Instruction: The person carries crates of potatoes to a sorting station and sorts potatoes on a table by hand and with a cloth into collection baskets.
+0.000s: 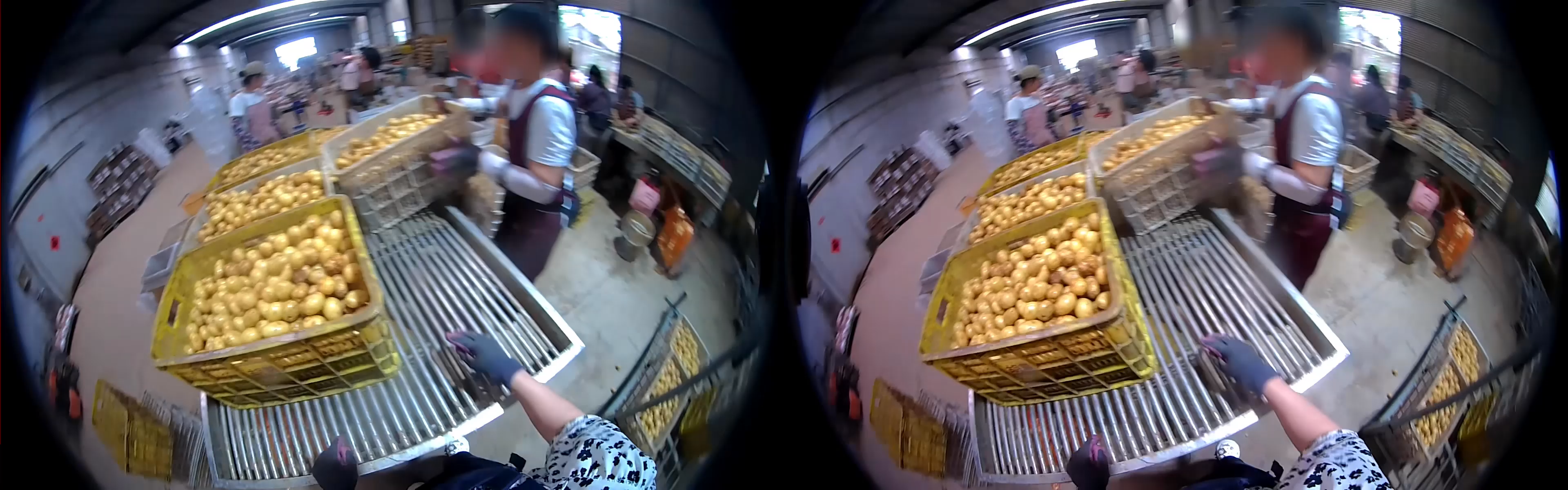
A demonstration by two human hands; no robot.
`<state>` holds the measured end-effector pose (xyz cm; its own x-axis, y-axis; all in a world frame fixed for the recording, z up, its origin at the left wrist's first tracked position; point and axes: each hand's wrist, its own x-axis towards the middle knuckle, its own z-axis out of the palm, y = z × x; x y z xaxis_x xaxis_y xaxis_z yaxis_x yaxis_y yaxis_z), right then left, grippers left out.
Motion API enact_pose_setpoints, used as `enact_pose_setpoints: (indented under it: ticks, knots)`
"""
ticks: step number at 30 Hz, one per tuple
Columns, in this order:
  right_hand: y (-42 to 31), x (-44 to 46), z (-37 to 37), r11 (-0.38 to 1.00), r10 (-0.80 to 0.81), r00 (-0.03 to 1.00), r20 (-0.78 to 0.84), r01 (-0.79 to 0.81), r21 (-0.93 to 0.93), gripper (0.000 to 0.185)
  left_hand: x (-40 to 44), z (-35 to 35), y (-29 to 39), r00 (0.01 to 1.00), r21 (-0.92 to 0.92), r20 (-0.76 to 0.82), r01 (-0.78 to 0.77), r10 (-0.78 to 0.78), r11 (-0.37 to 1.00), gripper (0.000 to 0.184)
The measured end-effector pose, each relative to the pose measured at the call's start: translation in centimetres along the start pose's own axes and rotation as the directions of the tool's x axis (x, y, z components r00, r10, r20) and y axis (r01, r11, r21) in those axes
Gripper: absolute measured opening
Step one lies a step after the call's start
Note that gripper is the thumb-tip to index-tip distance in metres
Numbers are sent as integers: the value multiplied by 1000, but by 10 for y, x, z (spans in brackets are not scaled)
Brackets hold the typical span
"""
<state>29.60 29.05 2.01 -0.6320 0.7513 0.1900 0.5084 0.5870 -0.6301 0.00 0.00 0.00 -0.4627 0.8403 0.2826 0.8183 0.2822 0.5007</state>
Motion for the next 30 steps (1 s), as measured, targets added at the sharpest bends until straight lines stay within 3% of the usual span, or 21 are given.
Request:
enact_pose_setpoints:
  ticks: [2,3,5,6,7,9,10,11,12,14,15,17,19,20,21,22,24,26,27,28,30]
  knots:
    - [-12,-71,-21,952,292,948,-127,-276,130,37,12,17,2,997,-5,70,22,-21,1000,25]
    - [-22,-110,-7,922,352,897,-267,-284,263,35,14,9,-6,981,2,-112,-159,158,987,23]
    - [-47,-195,-4,801,555,711,-432,-318,507,39,0,1,-3,991,-76,-15,-135,134,988,22]
    - [-55,-237,0,769,600,648,-470,-304,563,51,-6,-8,-3,990,-86,11,-143,144,986,22]
    - [-64,-264,7,748,628,582,-517,-265,609,64,-4,-9,-3,979,-96,54,-189,195,977,25]
    - [-92,-314,32,754,650,476,-593,-305,582,67,-2,-11,-2,960,-123,103,-245,258,962,28]
    - [-104,-336,46,827,519,541,-662,-514,228,66,0,-12,0,933,-119,24,-355,360,927,34]
    - [-115,-354,60,756,392,633,-667,-636,-159,67,1,-13,-2,888,-102,-58,-460,457,882,41]
    - [-131,-365,74,705,388,671,-632,-657,-266,64,0,-13,-7,883,-71,5,-469,470,881,56]
    - [-182,-371,81,615,403,767,-499,-631,-473,47,-2,-22,-6,865,3,-97,-495,493,869,67]
    - [-191,-385,89,600,417,745,-521,-656,-458,47,-2,-29,0,883,-29,-92,-464,460,885,69]
    - [-204,-418,112,773,570,789,-229,-610,-174,38,-9,-23,-1,855,-26,-89,-515,511,857,63]
    - [-230,-449,122,724,605,696,-386,-683,-98,26,-27,-13,14,896,-645,139,-241,422,725,52]
    - [-247,-467,124,655,695,657,-293,-746,-121,28,-36,-17,24,806,-722,355,-85,474,686,47]
    - [-266,-474,129,581,780,593,-203,-805,-119,30,-40,-4,33,714,-753,381,-129,588,645,47]
    - [-290,-486,130,489,829,482,-283,-871,-49,30,-50,10,40,628,-828,408,-52,663,558,47]
    - [-339,-510,139,421,884,397,-245,-906,49,28,-75,31,72,432,-889,429,43,794,457,48]
    - [-391,-539,167,330,888,244,-390,-929,169,28,-123,40,94,144,-855,458,342,877,390,52]
    - [-412,-561,179,329,852,193,-486,-920,212,27,-155,-25,143,-25,-916,401,-14,916,400,54]
    - [-440,-591,189,296,862,157,-481,-928,228,27,-200,-13,153,-166,-904,346,206,924,375,59]
    - [-487,-635,212,353,790,66,-609,-862,364,19,-298,-44,186,-289,-559,493,617,820,554,60]
